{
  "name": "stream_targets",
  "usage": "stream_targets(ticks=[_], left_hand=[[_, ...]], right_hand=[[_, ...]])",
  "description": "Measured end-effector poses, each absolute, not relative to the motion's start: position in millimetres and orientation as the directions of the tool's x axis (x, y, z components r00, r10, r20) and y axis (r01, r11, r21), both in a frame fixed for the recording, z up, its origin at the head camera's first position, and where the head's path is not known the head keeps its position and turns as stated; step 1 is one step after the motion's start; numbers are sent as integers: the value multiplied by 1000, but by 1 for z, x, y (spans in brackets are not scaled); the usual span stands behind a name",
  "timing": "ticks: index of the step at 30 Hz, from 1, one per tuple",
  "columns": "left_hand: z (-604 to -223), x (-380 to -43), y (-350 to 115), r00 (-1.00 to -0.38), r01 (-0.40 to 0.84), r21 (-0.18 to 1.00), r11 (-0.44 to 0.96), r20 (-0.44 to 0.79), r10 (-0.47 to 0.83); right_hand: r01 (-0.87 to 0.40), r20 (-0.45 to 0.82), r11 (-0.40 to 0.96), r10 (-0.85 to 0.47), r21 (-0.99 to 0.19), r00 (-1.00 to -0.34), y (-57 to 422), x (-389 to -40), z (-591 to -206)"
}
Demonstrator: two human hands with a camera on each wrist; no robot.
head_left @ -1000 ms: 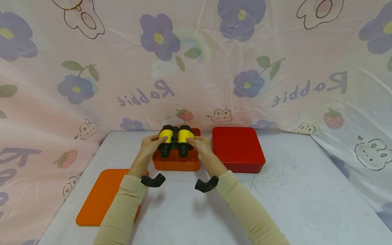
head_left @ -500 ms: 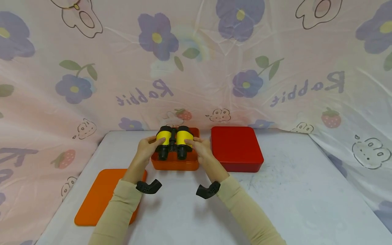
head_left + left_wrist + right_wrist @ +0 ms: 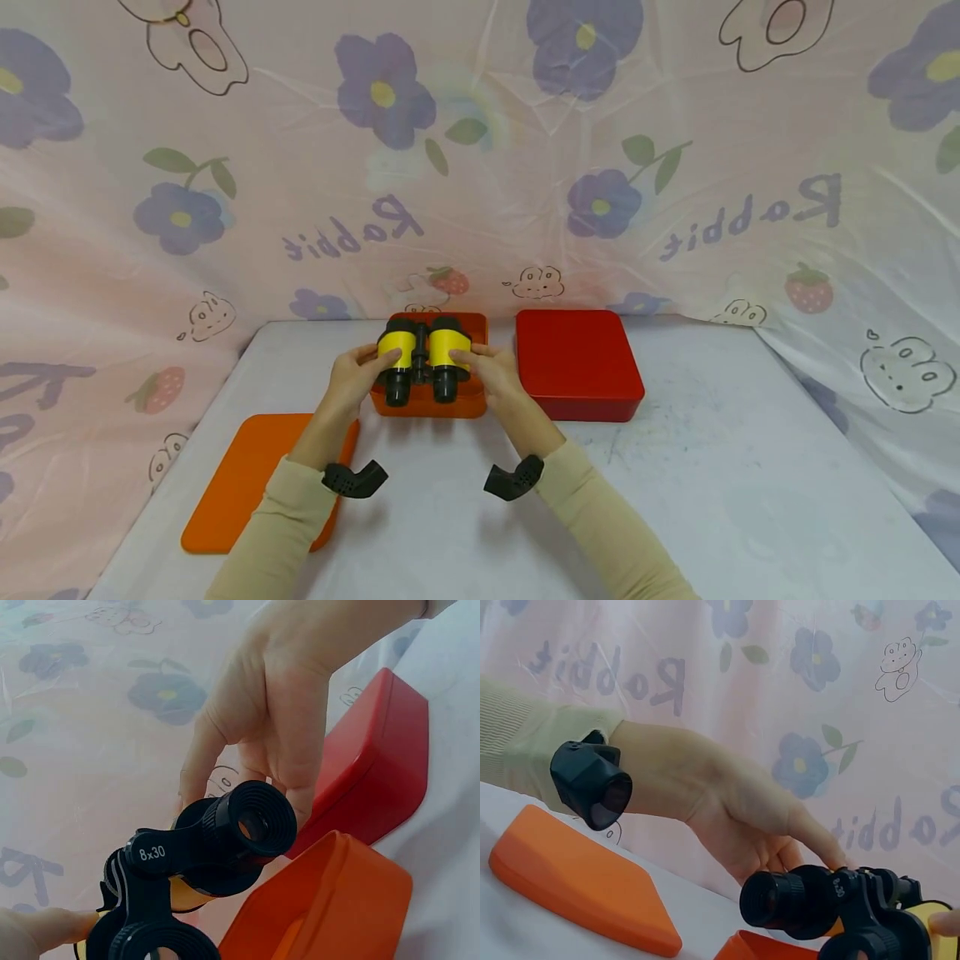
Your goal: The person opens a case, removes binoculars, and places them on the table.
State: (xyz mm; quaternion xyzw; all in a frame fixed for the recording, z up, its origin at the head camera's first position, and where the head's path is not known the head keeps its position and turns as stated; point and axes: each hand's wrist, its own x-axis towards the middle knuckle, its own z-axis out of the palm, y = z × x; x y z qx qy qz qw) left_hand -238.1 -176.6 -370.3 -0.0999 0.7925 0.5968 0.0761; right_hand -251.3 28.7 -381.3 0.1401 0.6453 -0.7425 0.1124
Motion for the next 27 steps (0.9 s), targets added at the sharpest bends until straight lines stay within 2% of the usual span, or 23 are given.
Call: stream_targets(ticks=[16, 27], left_hand=[[-372, -217, -182, -969, -247, 919, 309, -236, -70], [-371, -198, -184, -969, -247, 922, 299, -244, -49]], right_hand=[[358, -359, -67, -4, -931, -933, 31, -235, -384], [369, -366, -67, -55, -927, -929, 33, -223, -386]])
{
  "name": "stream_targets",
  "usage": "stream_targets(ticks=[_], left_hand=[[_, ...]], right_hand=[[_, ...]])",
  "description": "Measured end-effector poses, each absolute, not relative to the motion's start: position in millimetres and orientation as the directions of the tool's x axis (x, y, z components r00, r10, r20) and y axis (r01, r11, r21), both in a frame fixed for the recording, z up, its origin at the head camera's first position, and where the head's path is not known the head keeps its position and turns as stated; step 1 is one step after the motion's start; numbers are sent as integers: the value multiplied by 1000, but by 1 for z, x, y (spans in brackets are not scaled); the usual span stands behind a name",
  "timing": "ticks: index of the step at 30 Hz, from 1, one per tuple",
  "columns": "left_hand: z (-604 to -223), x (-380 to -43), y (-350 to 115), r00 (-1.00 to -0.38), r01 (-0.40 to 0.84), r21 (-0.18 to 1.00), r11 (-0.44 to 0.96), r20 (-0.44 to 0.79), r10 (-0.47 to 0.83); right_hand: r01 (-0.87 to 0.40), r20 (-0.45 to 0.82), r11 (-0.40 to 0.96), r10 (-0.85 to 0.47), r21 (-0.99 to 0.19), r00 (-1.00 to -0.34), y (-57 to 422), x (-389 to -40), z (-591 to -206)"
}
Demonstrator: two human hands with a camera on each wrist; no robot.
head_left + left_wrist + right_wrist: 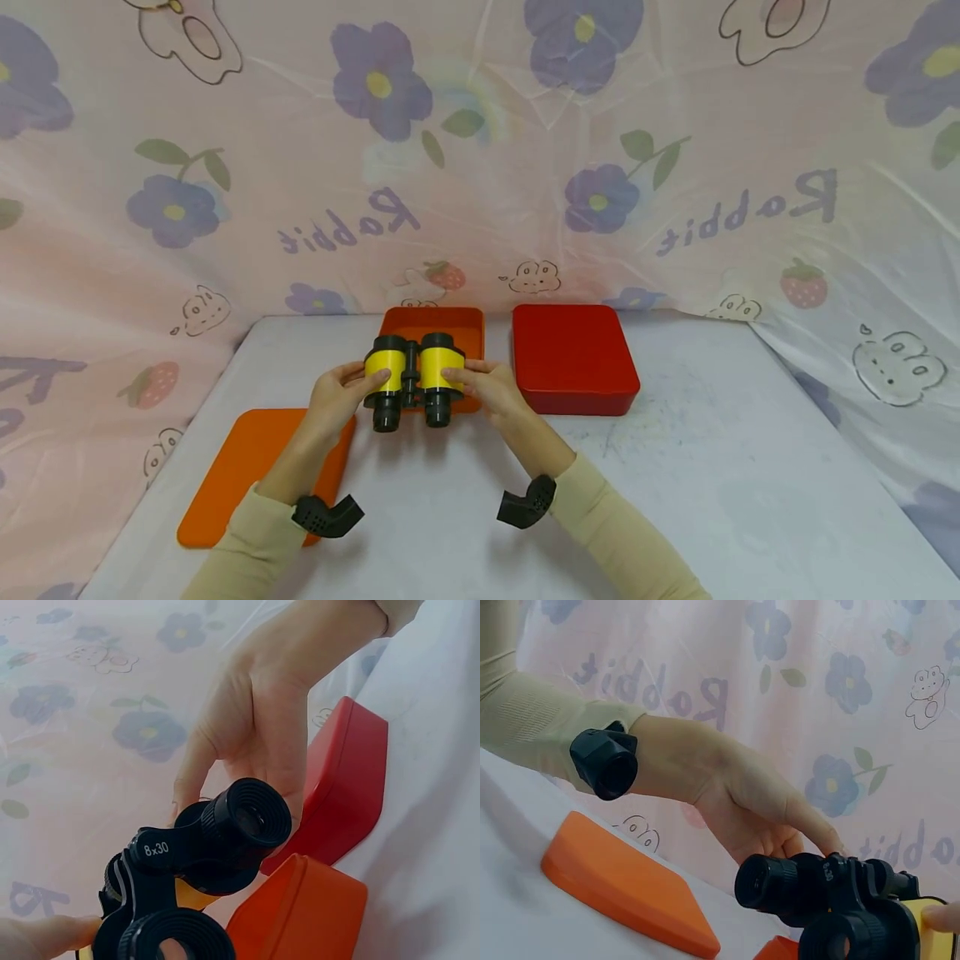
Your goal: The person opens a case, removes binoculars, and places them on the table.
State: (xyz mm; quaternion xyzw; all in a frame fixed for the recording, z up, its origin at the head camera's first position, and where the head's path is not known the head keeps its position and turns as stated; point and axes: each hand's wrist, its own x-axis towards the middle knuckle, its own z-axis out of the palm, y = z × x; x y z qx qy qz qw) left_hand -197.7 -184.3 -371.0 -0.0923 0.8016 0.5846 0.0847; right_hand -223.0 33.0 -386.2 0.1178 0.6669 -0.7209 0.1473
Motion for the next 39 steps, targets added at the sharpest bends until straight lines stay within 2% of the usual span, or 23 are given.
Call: stream_targets(ticks=[20, 30, 39], left_hand=[[-379, -175, -188, -964, -261, 898, 354, -258, -57], [-381, -168, -187, -964, -262, 888, 377, -261, -53], [-388, -156, -188, -959, -272, 869, 414, -278, -47]], right_hand=[[339, -339, 22, -131, -941, -932, 38, -203, -394], [340, -341, 31, -129, -940, -931, 41, -195, -395], [340, -350, 90, -139, -936, -926, 44, -187, -404]])
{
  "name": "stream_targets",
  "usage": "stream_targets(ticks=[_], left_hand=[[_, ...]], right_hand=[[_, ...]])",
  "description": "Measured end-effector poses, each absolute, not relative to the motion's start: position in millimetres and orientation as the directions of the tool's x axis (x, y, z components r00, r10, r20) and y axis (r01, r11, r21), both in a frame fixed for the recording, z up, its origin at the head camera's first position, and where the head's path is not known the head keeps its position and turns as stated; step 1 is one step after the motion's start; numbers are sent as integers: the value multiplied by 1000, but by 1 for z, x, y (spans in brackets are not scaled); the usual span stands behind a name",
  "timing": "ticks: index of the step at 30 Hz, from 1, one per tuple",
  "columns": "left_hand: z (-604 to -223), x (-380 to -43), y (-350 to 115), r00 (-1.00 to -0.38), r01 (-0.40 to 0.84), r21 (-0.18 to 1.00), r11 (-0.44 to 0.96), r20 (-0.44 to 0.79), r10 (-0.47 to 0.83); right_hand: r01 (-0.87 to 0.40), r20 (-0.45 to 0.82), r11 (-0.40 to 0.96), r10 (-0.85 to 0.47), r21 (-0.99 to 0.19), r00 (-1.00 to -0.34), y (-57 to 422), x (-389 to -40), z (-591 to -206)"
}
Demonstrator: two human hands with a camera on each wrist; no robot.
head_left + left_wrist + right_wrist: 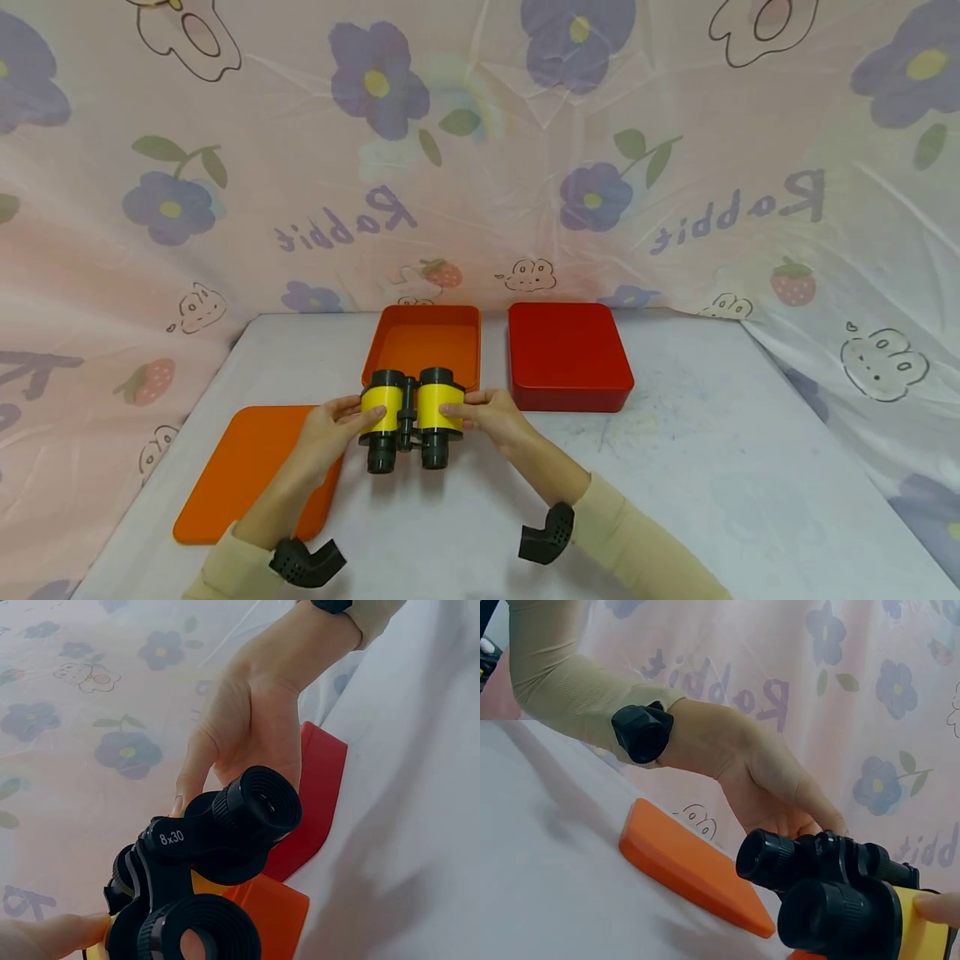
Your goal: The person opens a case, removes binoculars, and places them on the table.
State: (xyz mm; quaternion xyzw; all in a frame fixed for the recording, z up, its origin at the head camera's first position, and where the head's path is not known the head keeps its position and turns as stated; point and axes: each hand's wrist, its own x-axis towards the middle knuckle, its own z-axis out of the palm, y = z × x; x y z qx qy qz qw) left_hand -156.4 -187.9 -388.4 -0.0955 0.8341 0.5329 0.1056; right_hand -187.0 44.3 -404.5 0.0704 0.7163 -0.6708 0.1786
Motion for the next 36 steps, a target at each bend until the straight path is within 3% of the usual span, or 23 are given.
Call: stream_targets(ticks=[36], left_hand=[[-429, -144, -191, -944, -313, 836, 452, -326, -50]], right_hand=[[369, -424, 287, -164, -884, -890, 49, -169, -442]])
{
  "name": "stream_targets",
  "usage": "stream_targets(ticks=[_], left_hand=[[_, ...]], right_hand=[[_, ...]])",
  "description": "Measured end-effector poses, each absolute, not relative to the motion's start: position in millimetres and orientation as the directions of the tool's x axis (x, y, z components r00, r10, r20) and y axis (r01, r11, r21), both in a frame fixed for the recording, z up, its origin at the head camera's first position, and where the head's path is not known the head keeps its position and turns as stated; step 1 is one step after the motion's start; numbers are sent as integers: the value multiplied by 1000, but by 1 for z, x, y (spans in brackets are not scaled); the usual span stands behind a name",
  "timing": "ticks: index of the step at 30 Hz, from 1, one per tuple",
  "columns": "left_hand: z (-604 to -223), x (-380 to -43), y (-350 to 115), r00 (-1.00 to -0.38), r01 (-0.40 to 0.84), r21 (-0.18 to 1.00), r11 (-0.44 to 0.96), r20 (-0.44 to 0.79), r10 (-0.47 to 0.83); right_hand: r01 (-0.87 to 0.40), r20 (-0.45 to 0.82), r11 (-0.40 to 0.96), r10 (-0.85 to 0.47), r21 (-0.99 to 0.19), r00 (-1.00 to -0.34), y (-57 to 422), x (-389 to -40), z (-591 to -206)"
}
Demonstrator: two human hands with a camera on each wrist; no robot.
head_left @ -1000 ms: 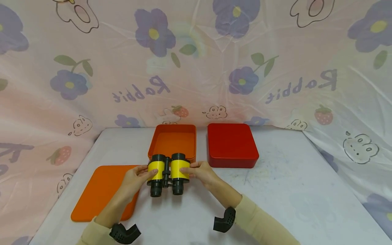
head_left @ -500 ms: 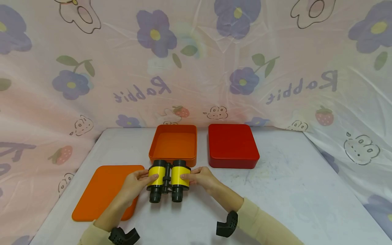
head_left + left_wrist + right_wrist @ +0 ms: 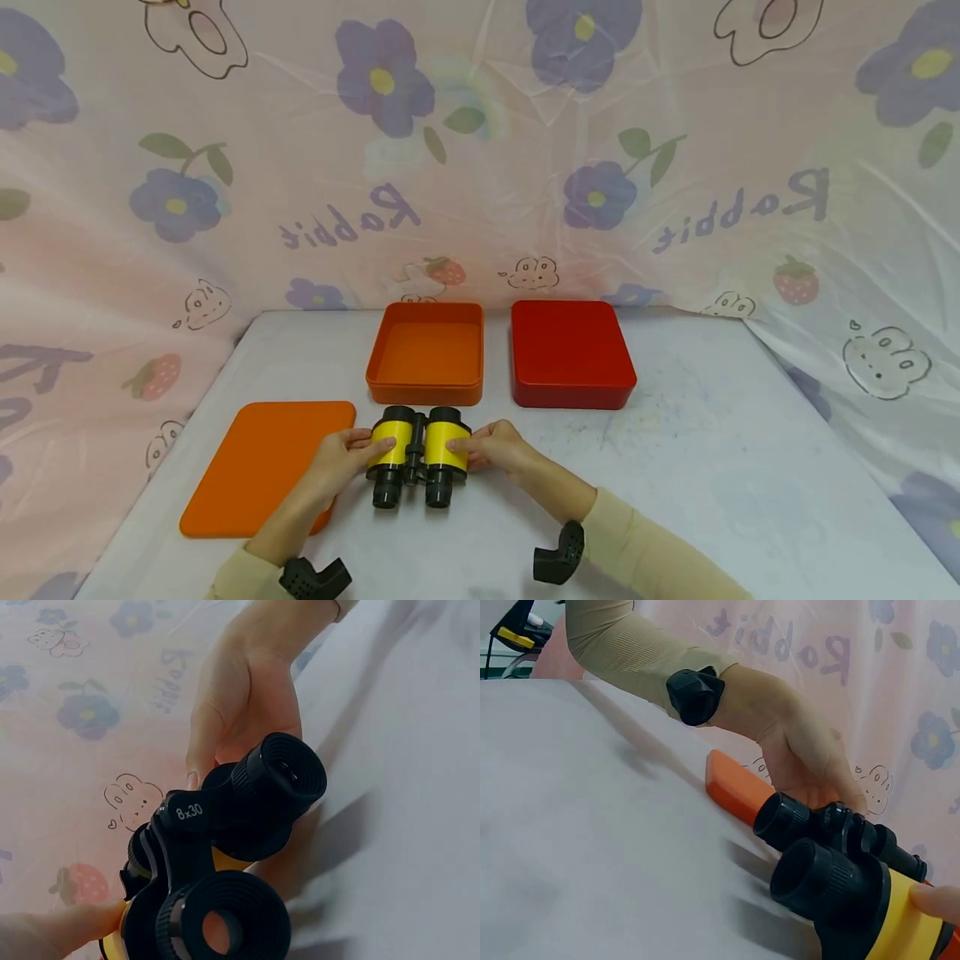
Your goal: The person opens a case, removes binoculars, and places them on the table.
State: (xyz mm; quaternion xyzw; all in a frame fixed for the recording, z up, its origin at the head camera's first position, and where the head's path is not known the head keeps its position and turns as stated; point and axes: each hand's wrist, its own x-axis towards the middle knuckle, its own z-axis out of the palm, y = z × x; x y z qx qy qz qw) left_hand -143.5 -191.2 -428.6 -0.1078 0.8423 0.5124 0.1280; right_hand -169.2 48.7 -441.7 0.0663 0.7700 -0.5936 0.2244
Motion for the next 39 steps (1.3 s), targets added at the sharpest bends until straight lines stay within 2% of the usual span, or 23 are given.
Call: stream_targets(ticks=[39], left_hand=[[-436, -137, -192, -933, -344, 807, 480, -352, -76]], right_hand=[[343, -419, 367, -150, -865, -896, 46, -160, -444]])
